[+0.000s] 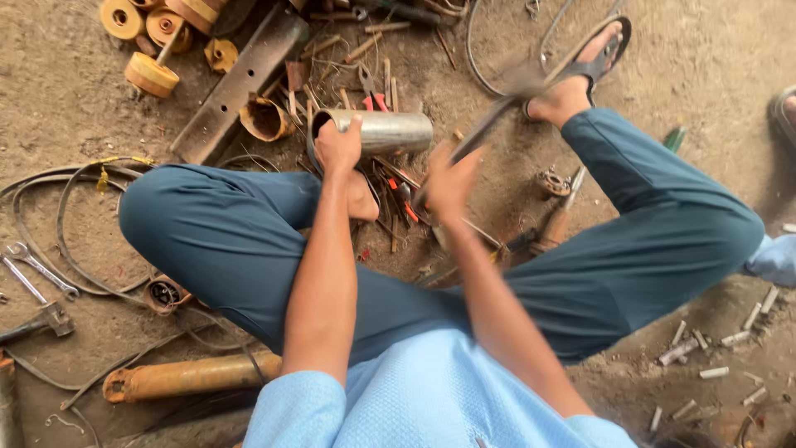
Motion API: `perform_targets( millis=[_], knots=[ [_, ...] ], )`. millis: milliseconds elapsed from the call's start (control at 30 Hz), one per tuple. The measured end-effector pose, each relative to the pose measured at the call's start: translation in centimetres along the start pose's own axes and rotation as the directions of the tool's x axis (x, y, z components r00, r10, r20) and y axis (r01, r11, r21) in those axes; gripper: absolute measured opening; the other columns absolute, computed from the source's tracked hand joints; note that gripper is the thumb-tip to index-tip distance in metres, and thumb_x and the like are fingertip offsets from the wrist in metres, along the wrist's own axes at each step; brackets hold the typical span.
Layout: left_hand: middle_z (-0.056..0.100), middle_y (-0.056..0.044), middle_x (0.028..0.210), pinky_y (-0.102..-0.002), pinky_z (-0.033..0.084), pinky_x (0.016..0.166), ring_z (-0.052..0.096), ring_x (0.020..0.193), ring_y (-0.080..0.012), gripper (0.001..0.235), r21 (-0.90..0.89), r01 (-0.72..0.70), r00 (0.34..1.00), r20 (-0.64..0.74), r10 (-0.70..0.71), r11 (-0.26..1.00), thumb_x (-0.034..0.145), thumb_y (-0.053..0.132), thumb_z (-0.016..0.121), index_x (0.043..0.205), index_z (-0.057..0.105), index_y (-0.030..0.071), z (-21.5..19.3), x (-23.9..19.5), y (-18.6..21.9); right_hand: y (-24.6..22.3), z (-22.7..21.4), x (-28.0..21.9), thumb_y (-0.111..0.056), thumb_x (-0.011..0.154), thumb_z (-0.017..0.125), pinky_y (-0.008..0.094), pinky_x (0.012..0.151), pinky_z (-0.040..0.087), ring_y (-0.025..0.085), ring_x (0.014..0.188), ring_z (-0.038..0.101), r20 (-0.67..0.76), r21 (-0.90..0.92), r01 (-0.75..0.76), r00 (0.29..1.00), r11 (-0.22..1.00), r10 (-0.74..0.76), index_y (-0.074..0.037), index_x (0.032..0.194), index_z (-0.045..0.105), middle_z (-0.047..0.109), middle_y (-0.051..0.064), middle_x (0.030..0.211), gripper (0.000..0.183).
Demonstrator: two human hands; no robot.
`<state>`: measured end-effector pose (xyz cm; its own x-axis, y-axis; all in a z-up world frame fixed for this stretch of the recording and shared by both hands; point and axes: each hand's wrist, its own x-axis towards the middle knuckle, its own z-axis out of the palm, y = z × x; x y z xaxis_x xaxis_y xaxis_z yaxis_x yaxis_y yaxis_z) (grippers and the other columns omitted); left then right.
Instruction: The person sits on the ground and repeatedly hammers a cylindrical metal pipe to shape or flatten it. They rotate the pipe periodically to work on different sections and inspect the interior and exterior surfaces.
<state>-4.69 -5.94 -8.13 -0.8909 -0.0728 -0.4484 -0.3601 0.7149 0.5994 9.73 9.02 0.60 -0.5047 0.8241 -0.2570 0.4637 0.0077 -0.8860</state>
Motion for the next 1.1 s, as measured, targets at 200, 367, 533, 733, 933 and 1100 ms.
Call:
perform_targets(
  millis=[200,367,533,733,933,1100],
  knots=[
    [0.074,-0.018,0.113,-0.049,0.047,0.099,0.068,0.110,-0.0408,0.044,-0.046,0.131,0.991,-0.003,-0.131,0.990,0.077,0.046,0.075,0.107,0.077,0.013,0.7,1.1,0.2,11.6,0.4,-0.2,-0.009,0.084,0.073,0.037,0.054,0.055,0.022,0.066,0.065,0.314,-0.353,-0.343,0.833,0.870,0.456,0.000,0.114,0.054,0.068,0.014,0.089,0.036],
    [0.073,-0.022,0.113,-0.052,0.043,0.106,0.064,0.115,-0.0450,0.041,-0.020,0.026,0.999,-0.030,-0.027,0.999,0.086,0.038,0.074,0.111,0.073,0.005,3.3,0.6,-1.7,7.2,-2.7,0.2,-0.012,0.088,0.072,0.029,0.047,0.051,0.013,0.055,0.057,0.312,-0.144,-0.481,0.808,0.865,0.501,-0.005,0.106,0.059,0.064,0.005,0.077,0.023],
    [0.073,-0.022,0.109,-0.053,0.046,0.097,0.065,0.108,-0.0462,0.038,-0.076,-0.111,0.992,-0.073,0.105,0.991,0.085,0.035,0.074,0.112,0.072,0.007,3.1,0.6,-1.0,-5.9,-7.2,3.7,-0.007,0.087,0.072,0.031,0.041,0.049,0.012,0.050,0.055,0.300,0.014,-0.200,0.935,0.980,0.187,-0.008,0.106,0.056,0.061,0.002,0.076,0.025],
    [0.074,-0.022,0.100,-0.052,0.048,0.091,0.068,0.100,-0.0453,0.037,-0.015,-0.239,0.968,0.070,0.239,0.971,0.086,0.040,0.072,0.103,0.074,0.008,-0.8,-3.2,1.1,-14.4,-13.9,6.2,0.001,0.114,0.063,0.030,0.048,0.049,0.015,0.061,0.060,0.185,0.334,0.314,0.903,0.889,-0.389,-0.004,0.133,0.042,0.061,0.007,0.090,0.028],
    [0.075,-0.022,0.097,-0.053,0.046,0.093,0.069,0.097,-0.0452,0.035,-0.007,-0.269,0.963,-0.006,0.269,0.963,0.094,0.041,0.065,0.101,0.077,0.008,-1.3,-5.2,2.5,-10.8,-6.5,2.4,-0.001,0.111,0.057,0.025,0.046,0.042,0.009,0.058,0.050,0.059,0.436,0.258,0.948,0.862,-0.313,-0.005,0.128,0.045,0.054,0.003,0.089,0.022],
    [0.075,-0.023,0.098,-0.051,0.050,0.092,0.070,0.096,-0.0452,0.038,0.067,-0.167,0.980,-0.102,0.173,0.984,0.094,0.041,0.065,0.099,0.075,0.004,0.9,-3.3,-0.3,4.9,-0.4,-2.2,-0.001,0.087,0.071,0.034,0.061,0.052,0.017,0.074,0.063,0.140,-0.245,0.338,0.940,0.909,-0.312,0.000,0.117,0.052,0.064,0.010,0.092,0.036]
  ],
)
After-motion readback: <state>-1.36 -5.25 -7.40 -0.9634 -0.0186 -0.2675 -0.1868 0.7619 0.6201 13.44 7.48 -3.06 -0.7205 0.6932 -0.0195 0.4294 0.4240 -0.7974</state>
